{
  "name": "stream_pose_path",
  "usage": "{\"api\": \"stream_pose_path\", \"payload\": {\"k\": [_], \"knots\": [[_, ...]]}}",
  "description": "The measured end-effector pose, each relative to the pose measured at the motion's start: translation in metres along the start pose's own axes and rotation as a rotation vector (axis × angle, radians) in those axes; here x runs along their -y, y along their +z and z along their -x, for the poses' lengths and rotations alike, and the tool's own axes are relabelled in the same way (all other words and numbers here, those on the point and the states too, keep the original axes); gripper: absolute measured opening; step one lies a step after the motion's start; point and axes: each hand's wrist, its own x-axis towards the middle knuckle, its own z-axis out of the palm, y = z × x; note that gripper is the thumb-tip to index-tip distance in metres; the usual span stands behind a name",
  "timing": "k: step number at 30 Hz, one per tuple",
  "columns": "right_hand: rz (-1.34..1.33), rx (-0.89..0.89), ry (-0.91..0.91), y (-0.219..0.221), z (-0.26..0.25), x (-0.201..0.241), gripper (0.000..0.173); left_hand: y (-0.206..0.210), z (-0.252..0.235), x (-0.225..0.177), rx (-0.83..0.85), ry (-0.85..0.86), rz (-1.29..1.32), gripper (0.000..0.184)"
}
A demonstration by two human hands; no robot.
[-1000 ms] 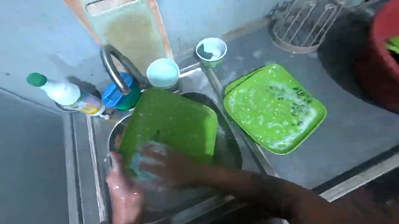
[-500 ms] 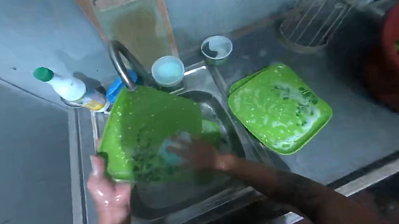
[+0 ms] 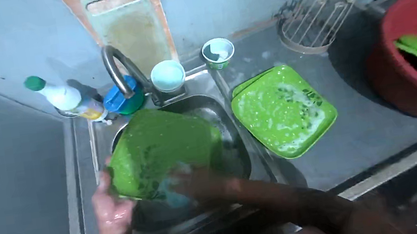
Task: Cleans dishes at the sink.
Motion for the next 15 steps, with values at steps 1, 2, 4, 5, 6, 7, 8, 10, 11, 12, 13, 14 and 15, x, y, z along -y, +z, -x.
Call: {"api": "stream_pose_path", "payload": {"k": [1, 2, 4, 5, 6, 7, 8, 10, 11, 12, 13, 14, 15], "knots": [[0.018, 0.044, 0.037, -0.018, 0.008, -0.002, 0.064, -0.003, 0.0, -0.006, -0.04, -0.021, 0.015, 0.044], [0.022, 0.069, 0.061, -0.037, 0.012, -0.001, 0.058, -0.002, 0.002, -0.011, -0.104, -0.041, 0.008, 0.044], [-0.052, 0.006, 0.04, -0.073, 0.012, 0.0, 0.044, 0.007, 0.004, -0.015, -0.21, -0.091, -0.074, 0.045], [-0.137, -0.048, 0.044, -0.092, 0.01, -0.001, 0.038, 0.007, 0.005, -0.016, -0.193, -0.122, -0.139, 0.047], [-0.244, -0.124, 0.067, -0.109, 0.008, -0.005, 0.035, -0.003, 0.004, -0.015, -0.073, -0.138, -0.221, 0.053], [-0.347, -0.284, 0.026, -0.12, 0.004, -0.016, 0.035, -0.016, 0.001, -0.013, 0.084, -0.123, -0.338, 0.056], [-0.444, -0.403, 0.036, -0.133, -0.001, -0.026, 0.041, -0.024, -0.002, -0.012, 0.188, -0.094, -0.419, 0.051], [-0.601, -0.606, 0.072, -0.147, -0.016, -0.045, 0.045, -0.018, 0.001, -0.013, 0.25, -0.063, -0.553, 0.022], [-0.573, -0.715, 0.057, -0.146, -0.026, -0.053, 0.045, -0.008, 0.008, -0.013, 0.239, -0.071, -0.568, 0.027], [-0.45, -0.829, 0.047, -0.14, -0.036, -0.057, 0.047, 0.0, 0.015, -0.011, 0.251, -0.082, -0.509, 0.034], [-0.288, -0.92, 0.038, -0.129, -0.045, -0.057, 0.051, 0.008, 0.021, -0.007, 0.256, -0.095, -0.424, 0.036], [-0.159, -0.929, 0.045, -0.114, -0.05, -0.053, 0.059, 0.015, 0.027, -0.002, 0.254, -0.113, -0.353, 0.035], [-0.066, -0.91, 0.029, -0.095, -0.055, -0.044, 0.066, 0.02, 0.029, 0.003, 0.263, -0.13, -0.296, 0.033]]}}
